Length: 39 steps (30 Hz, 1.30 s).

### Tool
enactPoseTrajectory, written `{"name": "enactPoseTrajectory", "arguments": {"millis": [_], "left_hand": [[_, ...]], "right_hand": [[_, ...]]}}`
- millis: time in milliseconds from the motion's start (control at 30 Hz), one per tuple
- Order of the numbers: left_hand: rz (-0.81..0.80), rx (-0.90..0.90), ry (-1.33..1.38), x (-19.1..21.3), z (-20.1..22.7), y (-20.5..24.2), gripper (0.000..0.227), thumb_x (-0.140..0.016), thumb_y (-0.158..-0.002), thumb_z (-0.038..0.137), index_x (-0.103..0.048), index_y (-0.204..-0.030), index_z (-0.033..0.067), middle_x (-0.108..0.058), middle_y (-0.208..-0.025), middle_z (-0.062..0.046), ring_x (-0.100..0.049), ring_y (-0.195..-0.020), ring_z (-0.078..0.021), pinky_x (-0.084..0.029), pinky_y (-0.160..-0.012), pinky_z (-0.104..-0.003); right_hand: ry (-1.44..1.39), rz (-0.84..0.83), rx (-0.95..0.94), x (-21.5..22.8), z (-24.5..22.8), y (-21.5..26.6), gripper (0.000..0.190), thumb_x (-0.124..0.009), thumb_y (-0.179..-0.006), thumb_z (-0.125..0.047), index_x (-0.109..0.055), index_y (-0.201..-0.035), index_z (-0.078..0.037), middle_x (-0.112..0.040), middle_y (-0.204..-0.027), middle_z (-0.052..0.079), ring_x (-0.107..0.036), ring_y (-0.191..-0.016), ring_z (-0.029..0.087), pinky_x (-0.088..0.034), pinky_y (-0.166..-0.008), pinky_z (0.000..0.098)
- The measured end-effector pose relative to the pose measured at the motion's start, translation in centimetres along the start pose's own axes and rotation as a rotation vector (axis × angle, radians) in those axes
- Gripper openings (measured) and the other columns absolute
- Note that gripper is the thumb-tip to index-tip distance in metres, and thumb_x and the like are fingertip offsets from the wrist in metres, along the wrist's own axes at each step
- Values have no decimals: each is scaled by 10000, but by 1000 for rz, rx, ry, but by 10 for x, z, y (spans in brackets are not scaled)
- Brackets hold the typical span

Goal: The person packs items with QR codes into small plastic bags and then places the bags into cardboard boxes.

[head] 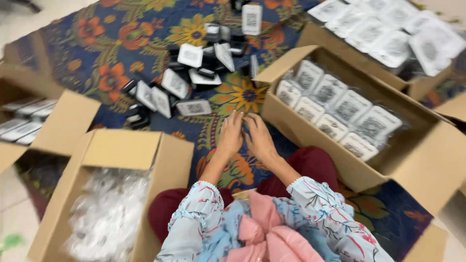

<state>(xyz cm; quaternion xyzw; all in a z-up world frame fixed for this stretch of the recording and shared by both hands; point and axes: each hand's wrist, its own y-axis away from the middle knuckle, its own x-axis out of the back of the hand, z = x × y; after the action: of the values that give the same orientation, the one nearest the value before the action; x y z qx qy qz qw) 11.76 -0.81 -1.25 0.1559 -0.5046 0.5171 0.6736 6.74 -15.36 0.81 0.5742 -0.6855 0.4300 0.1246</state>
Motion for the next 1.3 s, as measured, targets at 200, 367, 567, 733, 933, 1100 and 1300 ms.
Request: {"name": "enactPoseTrajectory", "arguments": {"millis": [200,367,567,733,933,1100,1300], "left_hand": [[366,387,-112,105,-137,123,503,-611,-865,-45,-567,-1360,36,-572,-1323,-252,-557,-1214,-442,-461,-1027,-499],[539,685,-127,147,-191,224,319,-610,-872,-28,-629,-1177,65,-651,-1139,-171,-634,-1071,-381,-514,-902,-488],[439,921,-179,113,-262,304,239,-666,-860,26,-662,-1091,90,-659,-1099,-168,-644,-1057,-374,-519,-902,-488],[513,948,-310,152,-248,311,327,-675,-816,-5,-659,-1140,32,-574,-1283,-244,-554,-1208,-425,-456,-1030,-499],[606,1040,-658,211,-270,326,492,-696,-717,-68,-668,-1204,0,-331,-1552,-280,-263,-1500,-445,-182,-1220,-634],[419,1135,-609,207,-312,350,269,-642,-863,-64,-732,-1087,55,-647,-1151,-135,-555,-1254,-317,-159,-1281,-636],[661,816,-399,221,-265,314,269,-619,-853,-91,-757,-996,90,-684,-1042,-112,-670,-1017,-338,-517,-927,-459]], "right_hand": [[-440,-354,274,-111,-153,2,499,-659,-842,25,-546,-1326,-26,-605,-1320,196,-590,-1252,398,-504,-1024,432],[-569,-561,445,-204,-212,20,492,-623,-896,-24,-516,-1376,0,-645,-1247,221,-614,-1173,421,-491,-1011,441],[-83,-862,668,-296,-197,16,234,-603,-968,-274,-720,-1138,-165,-760,-1035,99,-697,-1030,299,-384,-1128,514],[231,-1012,527,-312,-214,7,242,-597,-985,-365,-780,-1128,-297,-766,-1025,51,-714,-1049,267,-502,-1064,452],[481,-1086,593,-306,-241,13,459,-508,-1003,-133,-608,-1396,-349,-760,-1107,51,-736,-1015,258,-495,-977,464],[139,-1085,715,-303,-241,13,662,-490,-879,37,-519,-1463,-272,-590,-1392,63,-676,-1085,341,-539,-909,447],[11,-998,621,-295,-232,16,675,-583,-845,23,-497,-1480,-190,-599,-1377,89,-694,-1045,323,-544,-878,448]]}}
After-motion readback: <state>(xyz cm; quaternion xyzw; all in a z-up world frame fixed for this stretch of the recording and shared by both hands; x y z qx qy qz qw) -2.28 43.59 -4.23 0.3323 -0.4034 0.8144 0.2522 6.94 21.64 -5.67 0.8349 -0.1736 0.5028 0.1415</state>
